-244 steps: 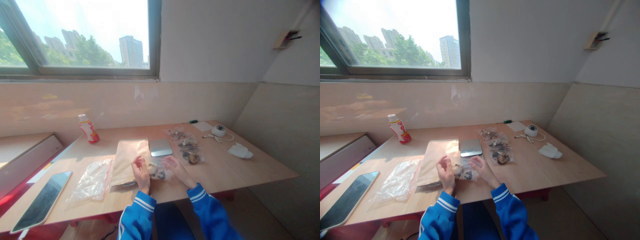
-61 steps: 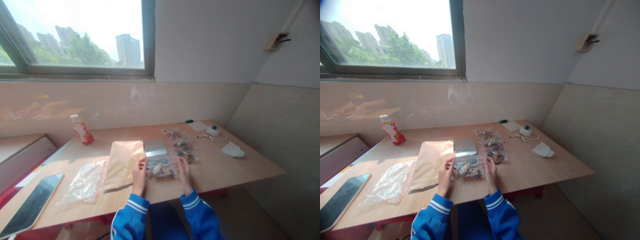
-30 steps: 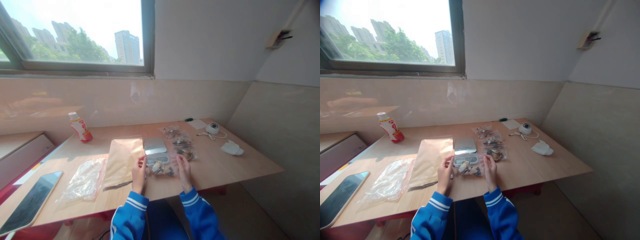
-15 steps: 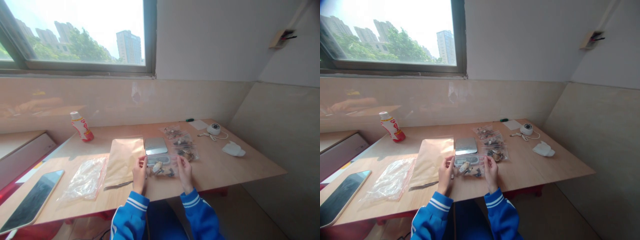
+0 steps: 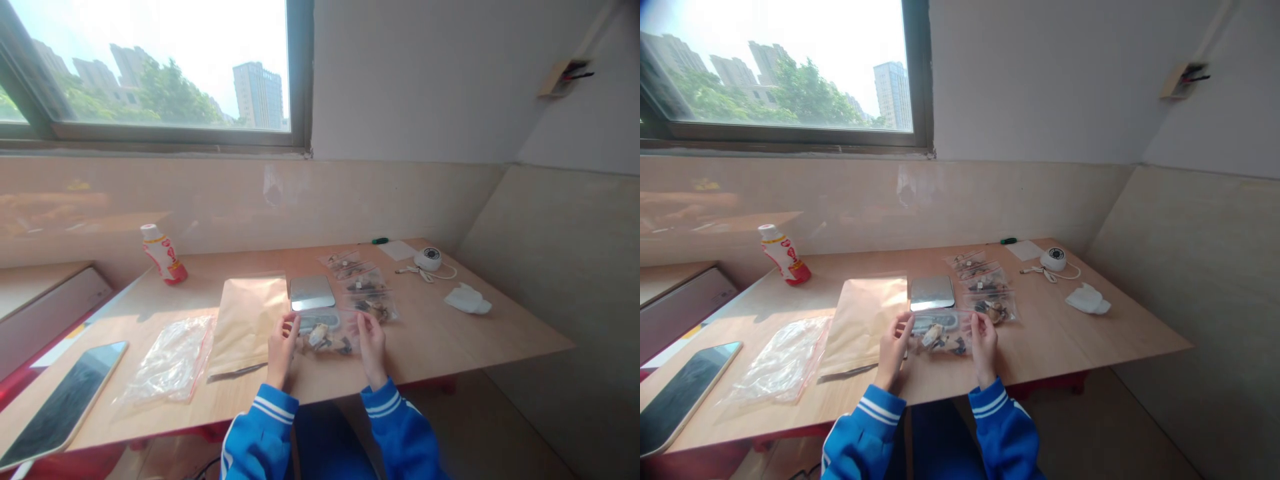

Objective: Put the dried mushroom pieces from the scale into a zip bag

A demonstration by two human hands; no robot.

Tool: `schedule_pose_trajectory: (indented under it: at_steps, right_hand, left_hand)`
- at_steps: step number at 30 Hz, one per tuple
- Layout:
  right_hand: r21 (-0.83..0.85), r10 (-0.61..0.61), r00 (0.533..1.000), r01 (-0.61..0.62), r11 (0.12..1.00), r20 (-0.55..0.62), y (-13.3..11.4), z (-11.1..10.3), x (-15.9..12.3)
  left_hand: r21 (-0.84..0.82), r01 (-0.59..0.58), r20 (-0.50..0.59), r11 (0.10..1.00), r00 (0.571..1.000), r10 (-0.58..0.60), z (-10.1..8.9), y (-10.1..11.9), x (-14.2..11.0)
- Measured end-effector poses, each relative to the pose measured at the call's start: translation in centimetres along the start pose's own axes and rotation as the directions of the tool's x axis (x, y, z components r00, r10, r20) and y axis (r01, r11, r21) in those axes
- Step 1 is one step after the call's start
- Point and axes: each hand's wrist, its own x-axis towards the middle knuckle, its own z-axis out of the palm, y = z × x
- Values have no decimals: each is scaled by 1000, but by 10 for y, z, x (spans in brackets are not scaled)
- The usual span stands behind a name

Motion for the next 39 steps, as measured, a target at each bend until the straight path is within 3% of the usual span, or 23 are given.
schedule_pose_trajectory:
  at_steps: [5, 13, 39]
  right_hand:
    - [20, 30, 999, -30, 999, 17, -3, 0, -2]
    - [54, 59, 987, -68, 996, 149, -9, 4, -6]
    - [-7, 53, 979, -53, 999, 198, -6, 2, -6]
  left_hand:
    - [5, 7, -11, 1000, 1000, -6, 0, 3, -1]
    - [20, 11, -38, 1000, 999, -10, 0, 1, -2]
    - [42, -2, -44, 999, 999, 4, -4, 1, -6]
